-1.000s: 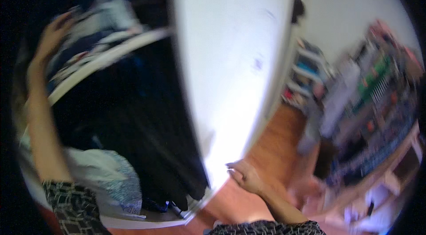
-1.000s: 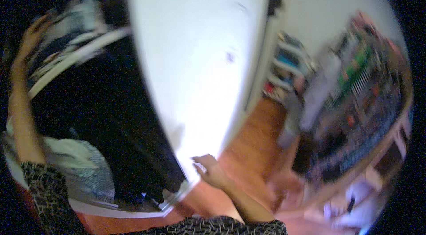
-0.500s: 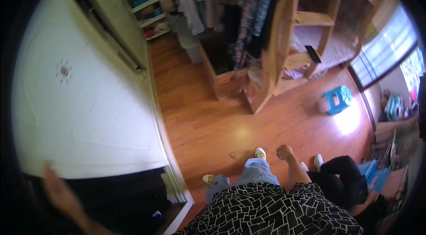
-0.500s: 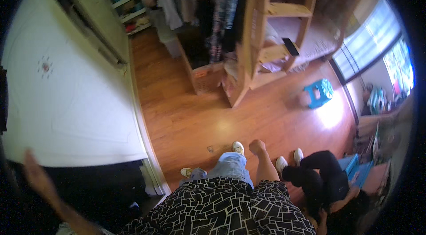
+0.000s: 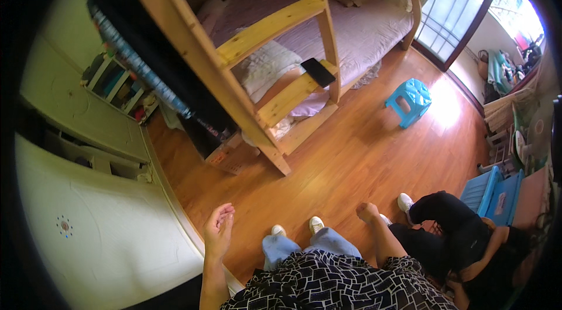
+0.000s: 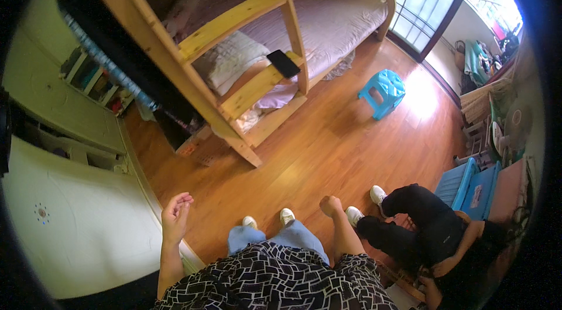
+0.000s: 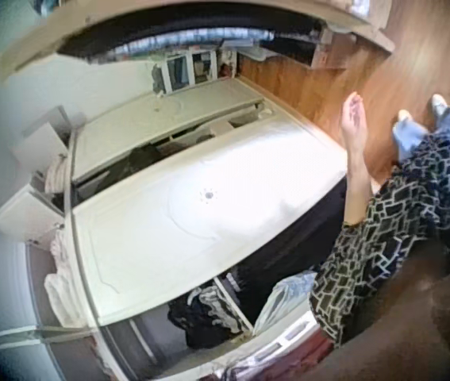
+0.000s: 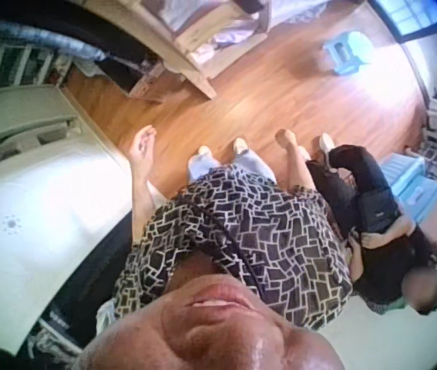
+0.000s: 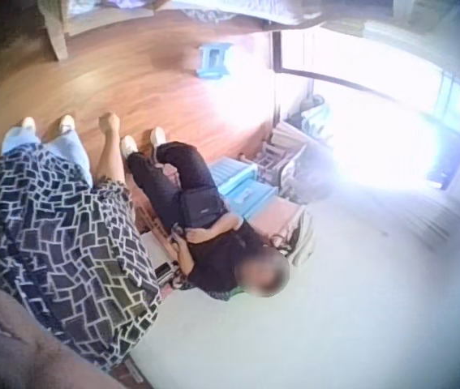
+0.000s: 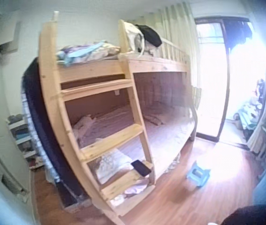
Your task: The person sits on the floor in front of a bed and folds various pieces of clothing, including shirts and pants, by hand. After folding the items, the person stands up, walks to a closet, and places the folded clothes onto a shelf.
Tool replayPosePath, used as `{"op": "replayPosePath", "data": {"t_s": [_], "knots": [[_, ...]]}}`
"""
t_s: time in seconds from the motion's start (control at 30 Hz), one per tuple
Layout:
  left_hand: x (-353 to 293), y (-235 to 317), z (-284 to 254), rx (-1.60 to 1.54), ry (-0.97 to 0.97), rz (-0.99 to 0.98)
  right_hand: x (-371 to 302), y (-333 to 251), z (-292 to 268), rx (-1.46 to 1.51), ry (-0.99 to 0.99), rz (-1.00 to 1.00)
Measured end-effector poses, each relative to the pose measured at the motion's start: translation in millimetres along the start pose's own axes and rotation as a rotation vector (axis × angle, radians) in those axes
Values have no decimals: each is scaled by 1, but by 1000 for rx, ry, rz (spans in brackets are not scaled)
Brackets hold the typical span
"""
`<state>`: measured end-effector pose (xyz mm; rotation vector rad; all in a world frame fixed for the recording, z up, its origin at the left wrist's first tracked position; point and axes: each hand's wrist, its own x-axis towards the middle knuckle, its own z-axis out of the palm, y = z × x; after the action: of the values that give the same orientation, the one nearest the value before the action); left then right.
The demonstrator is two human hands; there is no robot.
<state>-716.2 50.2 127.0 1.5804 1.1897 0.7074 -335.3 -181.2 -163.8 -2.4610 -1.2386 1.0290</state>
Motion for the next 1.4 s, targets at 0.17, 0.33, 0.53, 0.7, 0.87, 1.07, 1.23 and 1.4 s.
{"op": "replayPosePath", "data": {"t_s": [0.17,0.33,0.53,0.7,0.87,1.07,1.23,1.4], "knots": [[77,-4,79,-152,-160,-126,22,47,-31,347,-46,389],[153,-12,155,-71,-323,-207,50,77,-55,498,-79,582],[258,-31,252,-49,-597,-356,127,123,-105,421,124,479],[324,19,320,37,-700,-307,217,128,-228,617,349,587],[357,28,374,283,-701,-354,338,237,-277,995,467,568],[351,30,469,378,-623,-548,492,381,-367,809,509,521],[325,32,576,283,-628,-780,627,503,-407,327,269,629],[366,112,707,632,-708,-830,709,593,-421,245,120,499]]}}
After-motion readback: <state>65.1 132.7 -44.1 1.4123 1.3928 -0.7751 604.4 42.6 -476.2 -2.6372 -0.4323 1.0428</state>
